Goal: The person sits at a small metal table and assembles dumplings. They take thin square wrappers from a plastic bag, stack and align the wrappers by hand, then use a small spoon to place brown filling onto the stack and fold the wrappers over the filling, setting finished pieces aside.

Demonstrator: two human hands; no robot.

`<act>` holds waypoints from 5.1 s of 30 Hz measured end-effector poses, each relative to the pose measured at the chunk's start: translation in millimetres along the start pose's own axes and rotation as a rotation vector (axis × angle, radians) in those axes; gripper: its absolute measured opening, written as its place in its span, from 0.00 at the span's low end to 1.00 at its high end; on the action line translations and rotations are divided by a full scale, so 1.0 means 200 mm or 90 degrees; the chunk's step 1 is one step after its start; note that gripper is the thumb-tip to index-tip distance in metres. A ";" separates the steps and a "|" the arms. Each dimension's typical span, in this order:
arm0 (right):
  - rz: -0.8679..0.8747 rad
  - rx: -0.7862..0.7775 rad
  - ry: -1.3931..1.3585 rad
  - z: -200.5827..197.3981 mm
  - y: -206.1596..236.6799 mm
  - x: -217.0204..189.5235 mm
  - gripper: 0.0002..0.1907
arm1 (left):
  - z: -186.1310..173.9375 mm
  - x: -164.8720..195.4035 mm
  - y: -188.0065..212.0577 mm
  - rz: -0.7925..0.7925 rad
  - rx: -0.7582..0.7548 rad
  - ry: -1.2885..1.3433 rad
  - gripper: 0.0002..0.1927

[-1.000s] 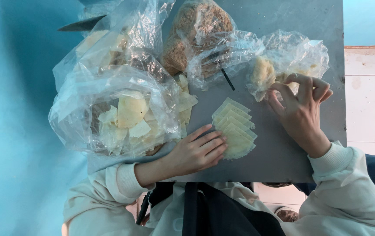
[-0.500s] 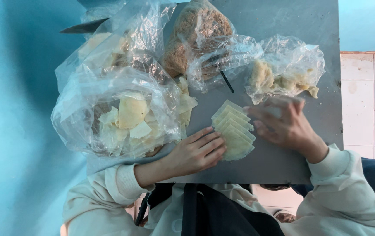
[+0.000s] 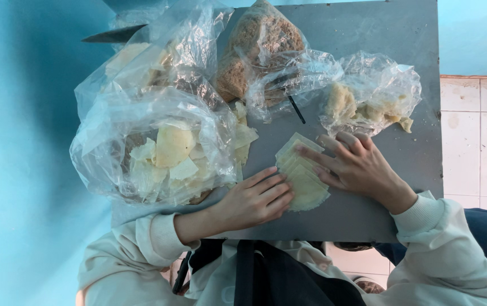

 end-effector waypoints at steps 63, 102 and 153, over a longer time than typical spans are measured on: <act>-0.099 0.071 0.401 0.02 -0.09 0.06 0.41 | 0.00 -0.01 0.01 -0.010 0.002 0.030 0.16; -0.127 0.099 0.215 -0.09 -0.28 0.14 0.33 | -0.03 0.02 -0.06 0.023 0.022 0.044 0.16; 0.451 0.316 -0.758 -0.11 -0.49 0.23 0.16 | -0.13 0.07 0.00 0.054 0.075 0.025 0.15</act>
Point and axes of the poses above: each hand's wrist, its own y-axis away from the middle knuckle, its own z-axis out of the palm, x = y × z, the point moved 5 cm from there along -y, towards the middle knuckle, and after that the axes turned 5 degrees about -z, right-handed, at the moved point
